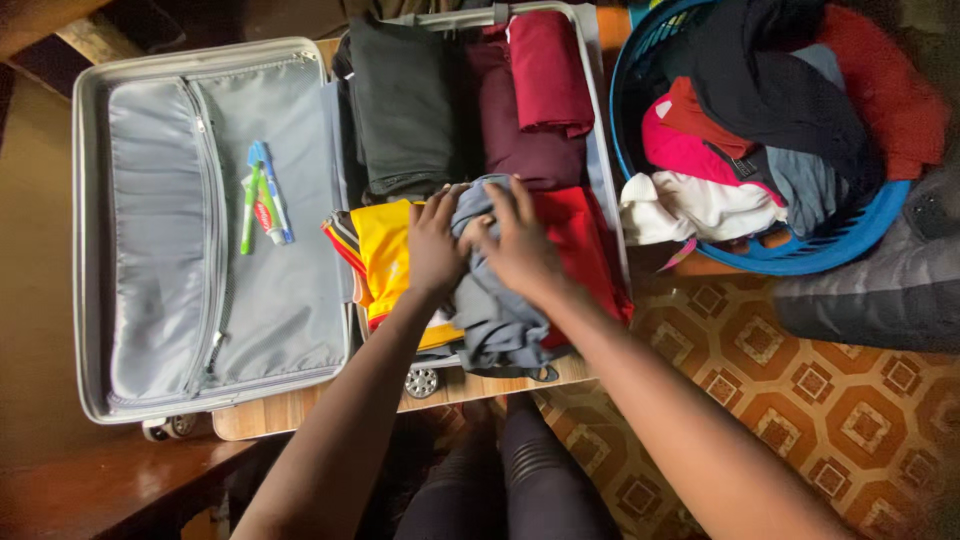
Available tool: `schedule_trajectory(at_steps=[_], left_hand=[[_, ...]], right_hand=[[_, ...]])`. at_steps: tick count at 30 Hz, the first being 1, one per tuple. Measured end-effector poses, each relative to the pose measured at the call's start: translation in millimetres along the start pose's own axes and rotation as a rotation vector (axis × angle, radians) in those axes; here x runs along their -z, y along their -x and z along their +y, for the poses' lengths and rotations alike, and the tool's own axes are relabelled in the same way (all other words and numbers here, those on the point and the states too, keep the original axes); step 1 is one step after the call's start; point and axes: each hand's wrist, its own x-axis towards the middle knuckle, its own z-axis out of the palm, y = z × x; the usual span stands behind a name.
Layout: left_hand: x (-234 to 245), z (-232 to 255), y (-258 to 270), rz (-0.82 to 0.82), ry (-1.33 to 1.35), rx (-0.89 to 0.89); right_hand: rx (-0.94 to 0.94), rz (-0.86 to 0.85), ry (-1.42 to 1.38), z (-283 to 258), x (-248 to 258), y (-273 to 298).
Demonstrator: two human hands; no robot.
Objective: The person folds various garments including a dark top, a maroon top, black pants, a grey hoodie, a white sweater, and dark trousers, then places them into an open suitcase. The person handles each item individually, folding them neatly before stacking them inside the luggage.
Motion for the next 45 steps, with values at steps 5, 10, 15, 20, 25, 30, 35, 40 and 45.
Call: schedule_trajectory(at_steps=[5,10,15,20,25,30,35,40,45], left_hand=[[9,-3,20,-0.001,0.218,0.165],[2,-3,23,-0.050,0.209,0.245],[-3,1,21,-0.024,0.050,0.201],[-1,1,23,0.007,0.017,0.217],[-8,0,21,0.029,-0.011,0.222],[-8,-5,20,0.030,0.017,0.210],[-9,-5,28,0.025,0.066,0.169],[-5,0,37,0.058,0.101,0.129],[8,-5,25,-0.041,0.125,0.216]], right_hand=[[0.179,0.186,0.001,-15,-11,40],[0.158,0.254,0.187,3,-33,43],[0.182,0.258,0.229,5,-29,36],[0.190,0.231,0.077,-22,12,57],[0.109,-0.417,0.249,-30,42,108],[0.157,-0.646,0.159,4,33,100],[0.040,-1.025,0.514,14,8,92],[0.288,-0.872,0.591,14,6,107],[-0.084,-0.784,0.025,27,35,86]])
